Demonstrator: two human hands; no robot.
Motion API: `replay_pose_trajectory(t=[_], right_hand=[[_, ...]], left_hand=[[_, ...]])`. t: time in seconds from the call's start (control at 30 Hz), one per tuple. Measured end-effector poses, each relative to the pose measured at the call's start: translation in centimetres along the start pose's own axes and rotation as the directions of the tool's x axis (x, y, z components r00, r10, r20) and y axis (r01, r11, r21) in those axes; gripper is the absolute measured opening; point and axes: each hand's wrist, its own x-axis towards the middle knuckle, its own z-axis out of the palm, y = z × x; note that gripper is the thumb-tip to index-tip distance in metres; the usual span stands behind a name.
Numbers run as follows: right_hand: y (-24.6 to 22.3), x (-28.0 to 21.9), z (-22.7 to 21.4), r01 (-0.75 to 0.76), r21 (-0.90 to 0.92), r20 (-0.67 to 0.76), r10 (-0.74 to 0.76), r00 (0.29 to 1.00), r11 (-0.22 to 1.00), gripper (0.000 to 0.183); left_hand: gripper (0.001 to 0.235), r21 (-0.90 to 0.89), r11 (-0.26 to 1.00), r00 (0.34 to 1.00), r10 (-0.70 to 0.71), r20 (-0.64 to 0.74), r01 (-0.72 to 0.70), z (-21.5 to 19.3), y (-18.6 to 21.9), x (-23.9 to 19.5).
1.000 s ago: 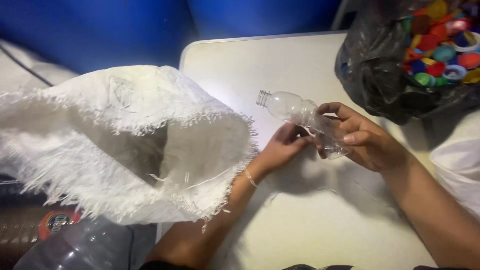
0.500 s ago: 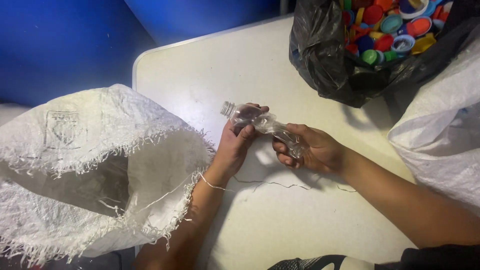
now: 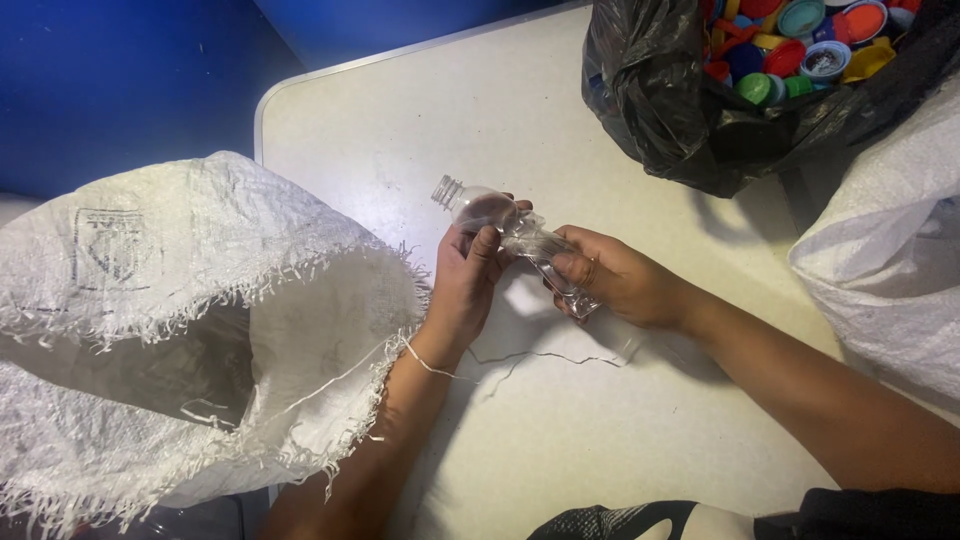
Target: The person retrieves empty plastic bottles from a large white sack, removes the caps, and places the caps into a black bag. They then place the empty bottles into a separate white sack. The process is repeated for multiple bottles.
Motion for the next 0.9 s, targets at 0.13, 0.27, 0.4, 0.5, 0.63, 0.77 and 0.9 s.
replay_pose_trajectory(t=[0.13,0.27,0.4,0.5,0.63,0.77,0.9], right_hand=[[-1.0,-0.2,1.4,-0.002,-0.41,-0.109,-0.047,0.993,0.912,0.047],[-2.0,-0.4,2.8,-0.048,-0.74,-0.207,-0.16,0.965,0.671,0.047],[-2.4,-0.6,3.8,-0.094,-0.852,-0.25,-0.242,0.938,0.516,0.054],[-2.5,-0.7,4.4,-0.141,-0.893,-0.27,-0.258,0.927,0.428,0.056],[-2.3,-0.6,4.4,-0.258,-0.872,-0.342,-0.141,0.929,0.416,0.058],[0.2,-0.7,1.2,-0.02,-0.475,-0.189,-0.08,0.979,0.88,0.042],[1.0,-1.0,0.3,-0.145,0.292,0.128,0.112,0.985,0.945,0.051]], left_hand=[[0.057,-0.029,1.0,0.999,-0.014,-0.051,0.012,-0.3,-0.3,0.1],[0.056,-0.036,0.999,0.998,-0.005,-0.065,0.003,0.1,0.0,0.0],[0.054,-0.035,0.999,0.997,0.01,-0.072,-0.013,0.2,-0.1,0.1],[0.054,-0.037,0.999,0.997,0.014,-0.08,-0.017,0.1,-0.1,0.1],[0.059,-0.071,0.997,1.0,-0.011,-0.023,0.009,-1.1,-0.6,0.2],[0.065,-0.122,0.99,0.995,-0.058,0.083,0.068,-1.0,0.9,0.2],[0.064,-0.123,0.979,0.979,-0.141,0.147,0.16,0.3,1.9,0.2]])
